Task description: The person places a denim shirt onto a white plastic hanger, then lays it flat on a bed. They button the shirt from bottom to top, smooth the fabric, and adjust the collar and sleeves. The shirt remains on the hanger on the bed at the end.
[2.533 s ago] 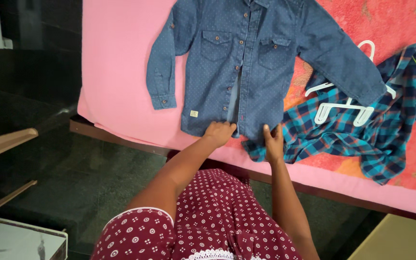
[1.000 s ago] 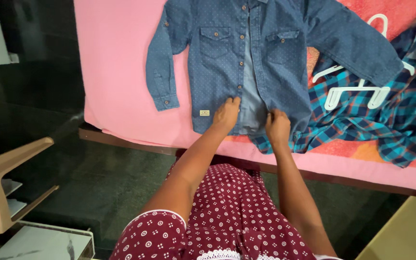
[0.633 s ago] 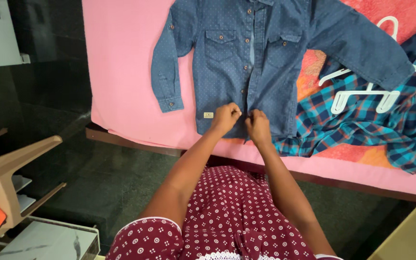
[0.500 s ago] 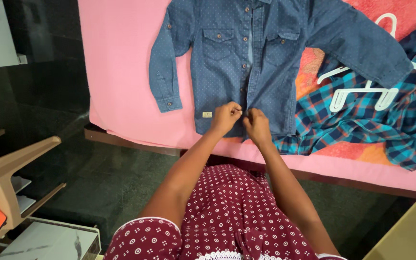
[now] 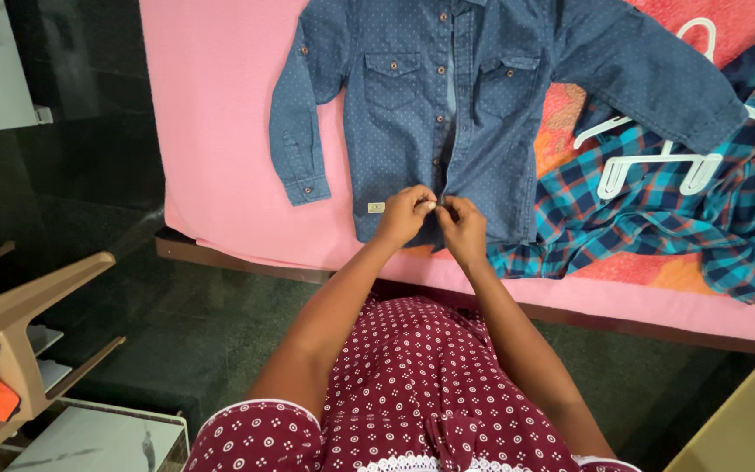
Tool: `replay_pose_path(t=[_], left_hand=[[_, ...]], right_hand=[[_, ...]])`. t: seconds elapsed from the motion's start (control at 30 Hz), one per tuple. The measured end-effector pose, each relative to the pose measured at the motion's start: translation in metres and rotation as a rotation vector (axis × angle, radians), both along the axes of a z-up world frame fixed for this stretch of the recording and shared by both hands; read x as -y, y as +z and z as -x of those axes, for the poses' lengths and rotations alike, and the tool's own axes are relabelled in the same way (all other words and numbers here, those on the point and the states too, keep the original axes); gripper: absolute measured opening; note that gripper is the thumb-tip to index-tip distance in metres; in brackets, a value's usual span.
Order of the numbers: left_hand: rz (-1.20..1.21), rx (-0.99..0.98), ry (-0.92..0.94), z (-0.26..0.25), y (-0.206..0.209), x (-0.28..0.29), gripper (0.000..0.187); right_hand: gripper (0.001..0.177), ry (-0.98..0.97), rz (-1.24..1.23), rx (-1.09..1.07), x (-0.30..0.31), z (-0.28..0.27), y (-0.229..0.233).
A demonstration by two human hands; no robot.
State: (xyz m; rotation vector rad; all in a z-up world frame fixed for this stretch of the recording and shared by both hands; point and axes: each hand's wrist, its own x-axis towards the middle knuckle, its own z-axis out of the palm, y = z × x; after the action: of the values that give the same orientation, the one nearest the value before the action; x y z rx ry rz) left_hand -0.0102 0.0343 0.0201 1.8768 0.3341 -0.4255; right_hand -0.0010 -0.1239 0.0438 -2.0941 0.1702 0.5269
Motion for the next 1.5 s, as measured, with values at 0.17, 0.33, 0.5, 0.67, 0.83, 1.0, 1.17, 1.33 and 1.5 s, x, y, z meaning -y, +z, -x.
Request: replay_pose_path(t=[0.17,0.33,0.5,0.67,0.83,1.0,1.17,1.33,1.5], left_hand=[[-0.089,0.081,0.061,0.0,0.001,0.004,0.01],[0.065,-0.09,0.113,0.001,-0.011,0.0,0.013],[0.172,-0.143,0.128,0.01,-0.025,-0.002,0.017],[0.164,-0.183,0.186,0.005,-0.018,-0.001,0.025],[0.198,-0.151,0.219,-0.002,-0.006,0.008,0.043],[0.145,-0.176,0.333,-0.002,-0.017,0.02,0.044],[0.077,-0.243,0.39,-0.001,-0.029,0.032,0.04],[0.144,-0.242,0.419,-0.002,-0.028,0.035,0.038],[-0.053,-0.186,0.233,0.002,-0.031,0.029,0.035]], right_hand=[[0.023,-0.047,-0.134,-0.099,0.006,0.004,0.003],[0.021,-0.153,-0.444,-0.395,0.018,-0.006,0.003],[0.015,-0.136,-0.219,-0.334,0.005,-0.012,0.01],[0.015,-0.125,-0.056,-0.157,-0.012,-0.011,0.022],[0.017,-0.037,0.117,0.098,-0.021,-0.006,0.027],[0.015,0.019,0.124,0.181,-0.022,-0.002,0.036],[0.015,-0.265,-0.087,-0.049,-0.022,0.01,0.015],[0.01,-0.73,-0.792,-0.601,-0.003,0.012,-0.038],[0.011,-0.679,-0.815,-0.713,0.009,0.007,-0.033]])
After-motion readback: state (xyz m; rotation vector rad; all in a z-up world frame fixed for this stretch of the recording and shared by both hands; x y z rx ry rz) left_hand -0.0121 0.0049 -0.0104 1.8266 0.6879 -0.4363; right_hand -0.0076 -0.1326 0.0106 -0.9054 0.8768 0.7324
